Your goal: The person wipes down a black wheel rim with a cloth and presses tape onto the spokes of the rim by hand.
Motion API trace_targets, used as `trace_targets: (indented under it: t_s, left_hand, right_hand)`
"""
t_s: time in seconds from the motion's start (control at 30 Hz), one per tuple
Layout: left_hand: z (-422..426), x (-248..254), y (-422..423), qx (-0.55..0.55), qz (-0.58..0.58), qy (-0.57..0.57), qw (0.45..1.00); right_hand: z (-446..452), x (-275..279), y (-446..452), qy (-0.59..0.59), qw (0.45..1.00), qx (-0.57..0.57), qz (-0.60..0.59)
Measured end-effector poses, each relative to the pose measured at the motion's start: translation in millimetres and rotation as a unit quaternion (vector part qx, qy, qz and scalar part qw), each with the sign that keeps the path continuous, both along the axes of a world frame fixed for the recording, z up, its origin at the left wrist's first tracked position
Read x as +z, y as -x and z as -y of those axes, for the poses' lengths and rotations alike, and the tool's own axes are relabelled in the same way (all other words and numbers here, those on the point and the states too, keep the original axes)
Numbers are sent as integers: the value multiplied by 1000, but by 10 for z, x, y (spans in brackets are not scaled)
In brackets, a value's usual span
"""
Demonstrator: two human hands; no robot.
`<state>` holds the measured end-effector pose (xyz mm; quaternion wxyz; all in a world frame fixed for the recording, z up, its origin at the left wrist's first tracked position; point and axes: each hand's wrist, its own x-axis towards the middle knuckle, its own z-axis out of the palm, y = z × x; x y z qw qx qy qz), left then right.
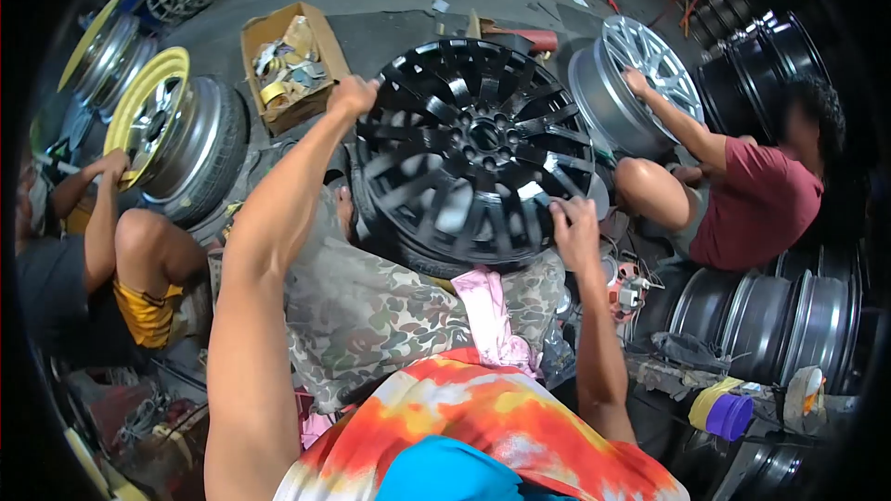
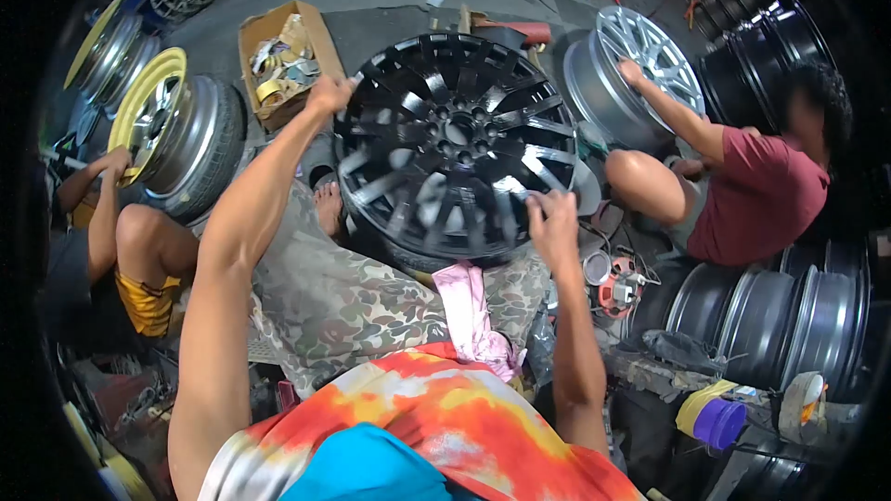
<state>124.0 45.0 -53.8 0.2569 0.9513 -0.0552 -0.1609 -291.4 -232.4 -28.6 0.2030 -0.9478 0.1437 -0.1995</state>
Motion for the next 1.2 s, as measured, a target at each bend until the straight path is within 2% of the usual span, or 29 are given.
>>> trace_targets:
  t_s: [0.1, 0.13, 0.2, 0.27, 0.33, 0.37, 0.43, 0.47, 0.53, 0.6, 0.63, 0.67, 0.73, 0.8, 0.87, 0.93, 0.97, 1.0, 1.07, 1.2]
  left_hand:
    - [203, 11, -62, 2, 3, 32, 999]
    - [225, -18, -37, 0, 40, 51, 998]
    - [134, -43, -62, 10, 81, 64, 995]
    - [-2, -51, -91, -59, 90, 59, 992]
    - [-176, 24, 0, -85, 94, 34, 991]
    - [-284, 65, 79, -81, -7, 87, 993]
    - [-528, 28, 199, -77, -169, 184, 965]
    - [-633, -12, 334, -58, -204, 205, 955]
    - [-677, 249, 742, -9, -312, 210, 927]
    - [-651, 236, 1113, 4, -305, 251, 919]
    - [-608, 74, 1174, 39, -247, 267, 931]
    - [-607, 56, 1175, 38, -251, 266, 930]
    - [-466, 81, 1038, 48, -236, 156, 958]
    - [-419, 99, 849, 39, -218, 119, 968]
    - [-341, -102, 432, -50, -47, 38, 997]
    - [-182, -53, 60, -78, 44, -16, 996]
    - [-39, 59, 10, -43, 65, -27, 997]
    - [118, 123, 10, -12, 80, -38, 996]
    - [260, -36, -152, -20, 110, -23, 994]
    - [231, 20, -230, -52, 90, -12, 995]
  right_hand:
    - [-252, 178, 78, 15, 999, 3, -28]
    - [-234, 227, 81, 11, 1000, 4, -28]
    - [-116, 351, 14, 10, 999, -26, 40]
    - [81, 461, -159, 80, 990, -58, 98]
    - [303, 440, -343, 119, 987, -54, 92]
    - [414, 378, -405, 115, 988, -47, 95]
    - [570, 155, -538, 135, 989, 42, 35]
    - [591, 46, -556, 129, 990, 48, 40]
    - [579, -102, -598, 69, 997, 41, 14]
    - [548, -115, -606, 57, 998, 29, 9]
    - [550, -121, -618, 53, 998, 23, 6]
    - [553, -118, -612, 50, 999, 16, 1]
    - [598, -117, -592, 42, 999, 13, 1]
    - [506, -93, -541, 15, 1000, 11, -9]
    - [257, -81, -425, -4, 1000, -23, -5]
    - [-82, 11, -308, -53, 998, -18, 9]
    - [-264, 58, -283, -70, 997, -34, -7]
    - [-435, 106, -231, -86, 994, -53, -28]
    - [-641, 213, -191, -122, 991, -58, -17]
    - [-530, 361, -71, -61, 998, -4, -26]
